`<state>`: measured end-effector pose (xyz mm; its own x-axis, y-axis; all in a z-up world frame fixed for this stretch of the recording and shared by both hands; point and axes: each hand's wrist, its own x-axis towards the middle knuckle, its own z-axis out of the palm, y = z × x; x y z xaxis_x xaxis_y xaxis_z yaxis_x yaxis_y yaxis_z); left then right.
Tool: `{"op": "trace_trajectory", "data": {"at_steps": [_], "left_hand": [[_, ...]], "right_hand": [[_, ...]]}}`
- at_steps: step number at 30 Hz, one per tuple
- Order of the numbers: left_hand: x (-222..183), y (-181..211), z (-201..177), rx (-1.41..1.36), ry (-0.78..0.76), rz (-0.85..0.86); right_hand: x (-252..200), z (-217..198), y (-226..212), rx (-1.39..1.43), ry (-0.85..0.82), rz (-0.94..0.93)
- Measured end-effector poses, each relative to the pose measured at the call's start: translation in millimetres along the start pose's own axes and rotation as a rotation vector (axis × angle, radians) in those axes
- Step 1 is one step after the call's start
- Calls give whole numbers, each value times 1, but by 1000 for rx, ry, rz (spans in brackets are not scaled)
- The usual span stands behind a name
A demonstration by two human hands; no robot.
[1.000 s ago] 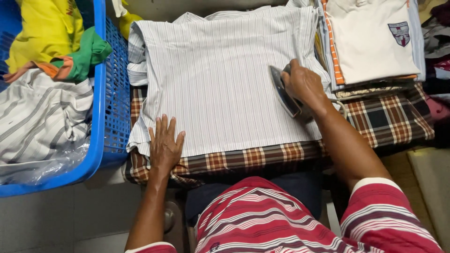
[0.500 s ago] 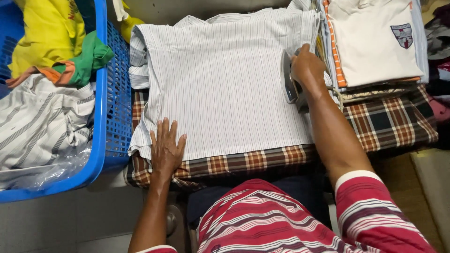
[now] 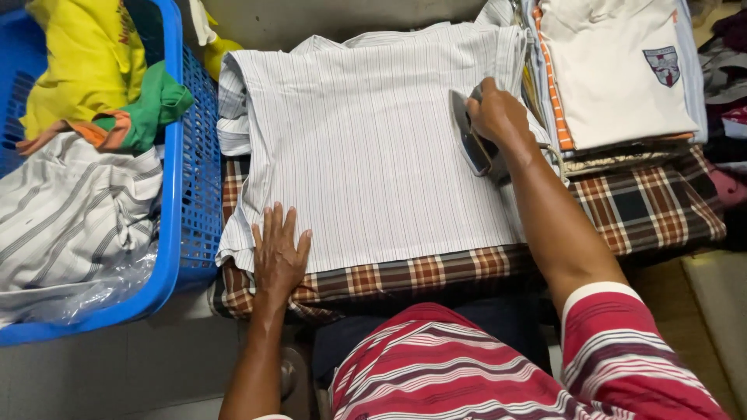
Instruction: The person irons a white striped shirt on a plaid ironing board. They smooth the fabric with their hands, use an electric iron to press the front and back, and flip the shirt over to continue ironing.
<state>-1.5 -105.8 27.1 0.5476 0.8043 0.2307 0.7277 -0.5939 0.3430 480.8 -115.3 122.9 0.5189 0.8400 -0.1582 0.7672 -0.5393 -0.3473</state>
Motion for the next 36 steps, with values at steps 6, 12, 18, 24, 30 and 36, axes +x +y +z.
{"op": "trace_trajectory", "data": {"at_steps": [6, 12, 18, 24, 30, 36], "left_hand": [[6, 17, -17, 45, -75, -95], [6, 13, -12, 56, -83, -109], [7, 14, -14, 72, -98, -114], [9, 20, -21, 67, -137, -144], [10, 23, -23, 60, -125, -148], [10, 24, -24, 73, -114, -148]], "right_hand": [[-26, -18, -39, -138, -224, -276], [15, 8, -33, -120, 0, -183], [-10, -18, -73, -167, -253, -379], [31, 19, -70, -139, -82, -340], [-10, -8, -119, -134, -272, -442], [23, 34, -121, -161, -131, -466]]}}
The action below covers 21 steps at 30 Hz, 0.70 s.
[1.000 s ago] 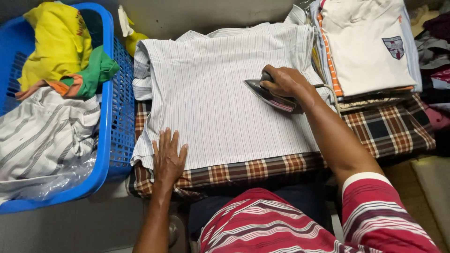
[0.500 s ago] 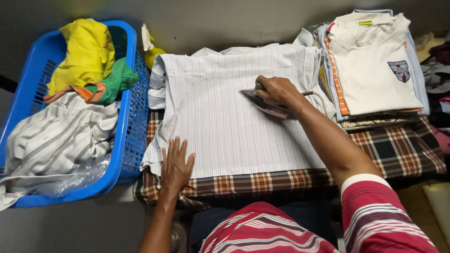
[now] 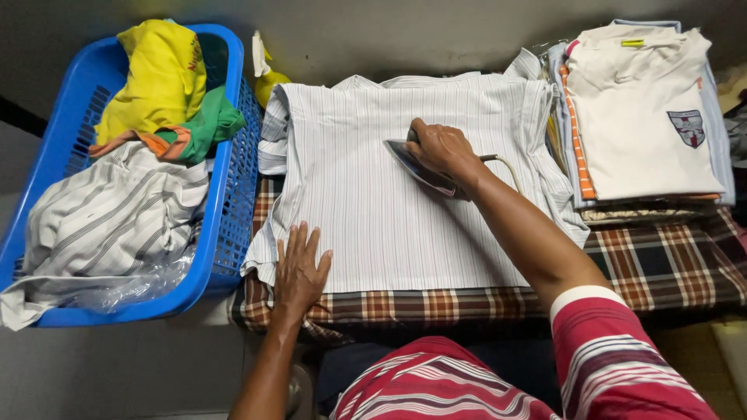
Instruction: The person irons a white striped shirt on a plaid ironing board. They smooth the fabric with their hands, use an electric iron to press the front and back, and flip the shirt over to continue ironing.
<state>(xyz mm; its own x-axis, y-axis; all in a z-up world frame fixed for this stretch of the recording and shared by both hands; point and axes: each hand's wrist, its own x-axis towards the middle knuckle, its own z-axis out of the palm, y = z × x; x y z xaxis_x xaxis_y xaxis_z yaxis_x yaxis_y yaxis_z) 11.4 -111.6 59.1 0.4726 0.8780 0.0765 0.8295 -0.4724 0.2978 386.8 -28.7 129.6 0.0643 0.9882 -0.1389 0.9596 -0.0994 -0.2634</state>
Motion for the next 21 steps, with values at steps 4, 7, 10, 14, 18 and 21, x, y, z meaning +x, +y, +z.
{"op": "trace_trajectory", "data": {"at_steps": [4, 7, 10, 14, 18, 21], "left_hand": [[-1, -3, 2, -19, 0, -8], [0, -5, 7, -28, 8, 5], [0, -5, 8, -15, 30, 14], [-1, -3, 3, -31, 31, 5], [0, -3, 3, -27, 20, 3], [-1, -2, 4, -21, 44, 17]], "right_hand": [[-12, -18, -27, 66, -16, -36], [-22, -31, -49, 65, -169, -121], [1, -8, -44, 44, -122, -153], [12, -4, -55, 108, -45, -79], [-10, -23, -81, 23, -189, -246], [0, -12, -90, 40, -130, -191]]}}
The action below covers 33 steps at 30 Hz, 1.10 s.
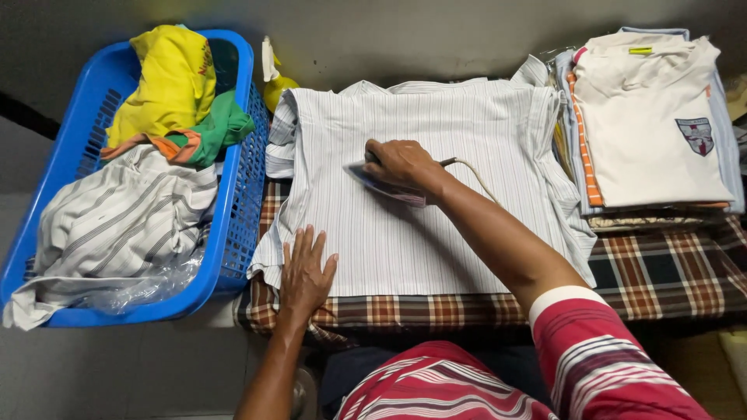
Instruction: The person irons a white striped shirt on a plaid ironing board. They smooth the fabric with their hands, use an electric iron to press the front and back, and flip the shirt over to continue ironing.
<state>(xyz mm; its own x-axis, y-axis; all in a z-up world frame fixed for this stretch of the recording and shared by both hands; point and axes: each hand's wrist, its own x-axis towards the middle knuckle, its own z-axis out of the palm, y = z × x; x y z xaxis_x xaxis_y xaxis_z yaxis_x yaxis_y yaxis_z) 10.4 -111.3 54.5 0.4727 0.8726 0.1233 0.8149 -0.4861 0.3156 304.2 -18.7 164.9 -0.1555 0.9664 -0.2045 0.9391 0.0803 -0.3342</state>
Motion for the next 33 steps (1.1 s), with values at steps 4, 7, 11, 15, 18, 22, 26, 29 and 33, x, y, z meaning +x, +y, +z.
{"op": "trace_trajectory", "data": {"at_steps": [4, 7, 11, 15, 18, 22, 26, 29, 33], "left_hand": [[-1, -3, 3, 2, 11, 3], [1, -2, 2, -12, 18, 10], [-1, -1, 4, -18, 40, 1], [-1, -1, 4, -12, 75, 16], [-3, -4, 9, -9, 91, 26], [-3, -4, 7, -20, 67, 13], [-3, -4, 4, -79, 94, -7], [2, -9, 9, -145, 162, -24], [1, -27, 25, -353, 262, -26]], "right_hand": [[28, 22, 11, 13, 113, 36], [10, 5, -12, 14, -27, -147], [34, 27, -12, -15, 35, -105], [47, 38, -14, 28, 122, -41], [26, 23, -32, 51, -26, -146], [30, 35, -32, 38, 72, -106], [15, 25, -45, 48, 37, -130], [11, 25, -49, 35, -16, -153], [7, 36, -56, 25, -45, -167]]}}
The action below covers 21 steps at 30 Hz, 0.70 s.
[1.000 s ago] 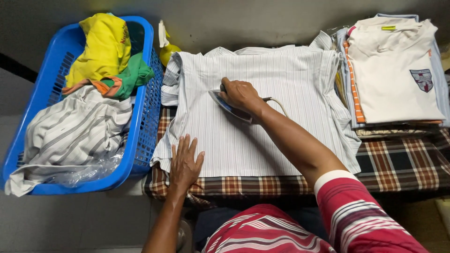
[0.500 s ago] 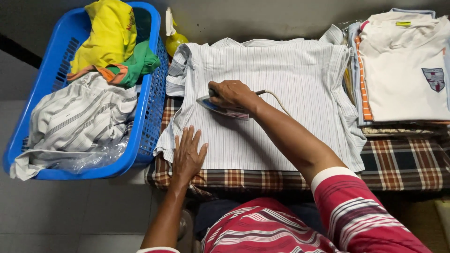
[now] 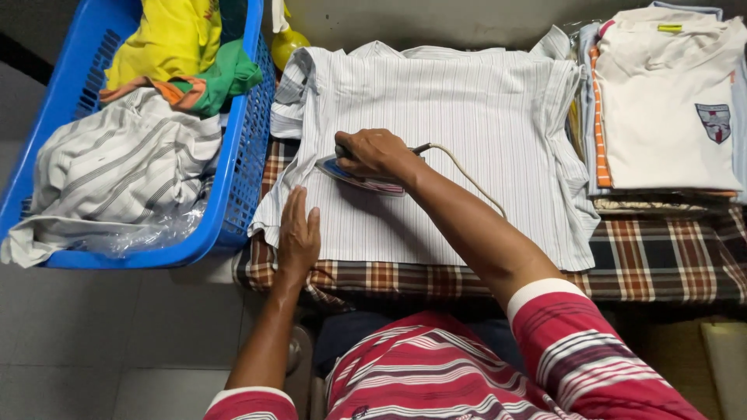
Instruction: The person irons a white striped shirt on a plaid ironing board. They smooth the fabric with their hands, use an electric iron to press the front and back, and flip the shirt over to continue ironing.
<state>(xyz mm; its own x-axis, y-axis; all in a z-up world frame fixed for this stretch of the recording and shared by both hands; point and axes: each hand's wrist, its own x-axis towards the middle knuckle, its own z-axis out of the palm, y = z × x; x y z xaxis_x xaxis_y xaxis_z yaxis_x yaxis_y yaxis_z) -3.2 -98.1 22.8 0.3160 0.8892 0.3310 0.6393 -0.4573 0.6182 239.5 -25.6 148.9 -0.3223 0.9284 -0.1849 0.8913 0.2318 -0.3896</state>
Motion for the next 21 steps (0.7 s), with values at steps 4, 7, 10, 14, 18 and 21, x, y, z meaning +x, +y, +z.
{"op": "trace_trajectory", "data": {"at_steps": [4, 7, 10, 14, 18, 21], "left_hand": [[0, 6, -9, -176, 12, -82], [0, 4, -12, -331, 24, -145], [-2, 0, -13, -378, 25, -191], [0, -2, -16, -509, 69, -189], [2, -40, 0, -773, 95, -211], [6, -41, -8, -1007, 53, -256]], "right_hand": [[-8, 6, -11, -21, -11, -46], [-17, 4, -28, -24, -24, -41], [-22, 11, -35, -44, -36, -59], [-26, 21, -42, -52, -77, -106], [-36, 25, -51, -67, -104, -130], [-43, 26, -58, -110, -124, -160]]}}
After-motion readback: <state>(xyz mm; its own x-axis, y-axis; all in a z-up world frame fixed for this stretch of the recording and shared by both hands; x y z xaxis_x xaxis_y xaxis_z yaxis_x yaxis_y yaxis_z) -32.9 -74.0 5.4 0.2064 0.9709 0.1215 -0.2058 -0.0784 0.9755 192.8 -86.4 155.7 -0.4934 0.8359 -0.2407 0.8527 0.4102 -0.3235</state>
